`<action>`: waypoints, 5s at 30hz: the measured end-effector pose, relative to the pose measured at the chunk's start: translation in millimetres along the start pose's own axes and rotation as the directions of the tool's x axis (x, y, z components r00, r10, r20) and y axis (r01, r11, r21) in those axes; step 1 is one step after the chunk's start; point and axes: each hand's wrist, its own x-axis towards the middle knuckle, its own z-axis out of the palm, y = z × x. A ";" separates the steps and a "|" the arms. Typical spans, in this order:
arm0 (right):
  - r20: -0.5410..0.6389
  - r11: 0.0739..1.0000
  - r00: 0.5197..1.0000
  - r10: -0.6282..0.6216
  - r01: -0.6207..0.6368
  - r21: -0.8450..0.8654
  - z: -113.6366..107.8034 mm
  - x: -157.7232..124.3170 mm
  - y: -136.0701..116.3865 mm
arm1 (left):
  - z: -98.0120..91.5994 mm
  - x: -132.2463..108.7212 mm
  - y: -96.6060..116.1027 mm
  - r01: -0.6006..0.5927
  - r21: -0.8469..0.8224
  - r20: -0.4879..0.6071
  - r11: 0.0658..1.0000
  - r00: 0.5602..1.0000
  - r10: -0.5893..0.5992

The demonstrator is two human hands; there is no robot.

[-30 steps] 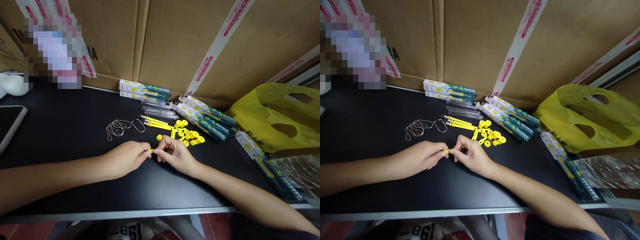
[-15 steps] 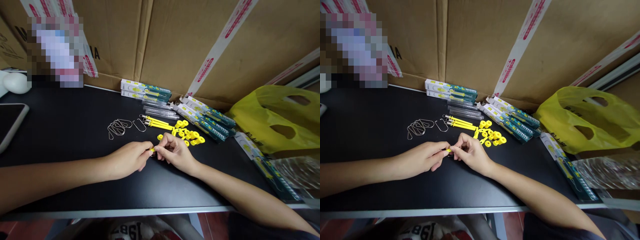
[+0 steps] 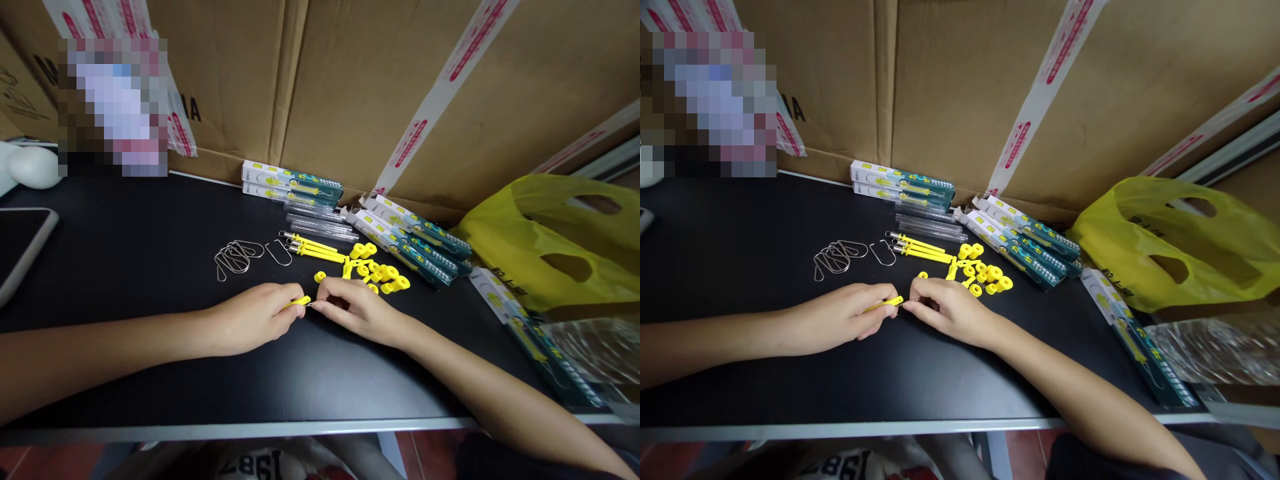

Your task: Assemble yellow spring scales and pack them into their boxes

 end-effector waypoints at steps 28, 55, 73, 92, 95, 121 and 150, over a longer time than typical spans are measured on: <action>-0.087 0.987 0.995 0.041 -0.027 0.159 8.2 -1.2 -0.3 | 4.9 -5.7 0.1 0.027 0.034 -0.115 0.999 0.993 -0.023; -0.228 0.987 0.968 0.109 -0.078 0.140 21.4 -0.7 -7.4 | 8.1 -5.5 2.2 -0.002 0.002 -0.077 1.000 0.997 0.002; -0.273 0.814 0.903 -0.331 0.127 -0.567 20.2 -5.4 -14.4 | 14.8 -8.8 4.5 -0.062 -0.148 -0.113 0.987 0.993 0.045; -0.256 0.720 0.824 -0.505 0.238 -0.651 13.6 -4.2 -10.1 | 13.9 -11.5 7.5 -0.116 -0.204 -0.102 0.972 0.990 0.096; -0.326 0.848 0.848 -0.418 0.236 -0.474 15.0 -3.5 -9.9 | 12.3 -9.4 5.5 -0.118 -0.316 -0.060 0.941 0.993 0.104; -0.164 0.766 0.918 0.361 -0.191 0.614 18.0 0.3 -16.6 | -30.3 16.2 -8.2 -0.172 -0.931 -0.267 0.323 0.923 -0.276; 0.115 0.589 0.927 0.356 -0.319 0.742 26.3 1.1 -17.0 | 1.2 13.2 -11.8 -0.267 -0.746 -0.317 0.611 0.948 0.027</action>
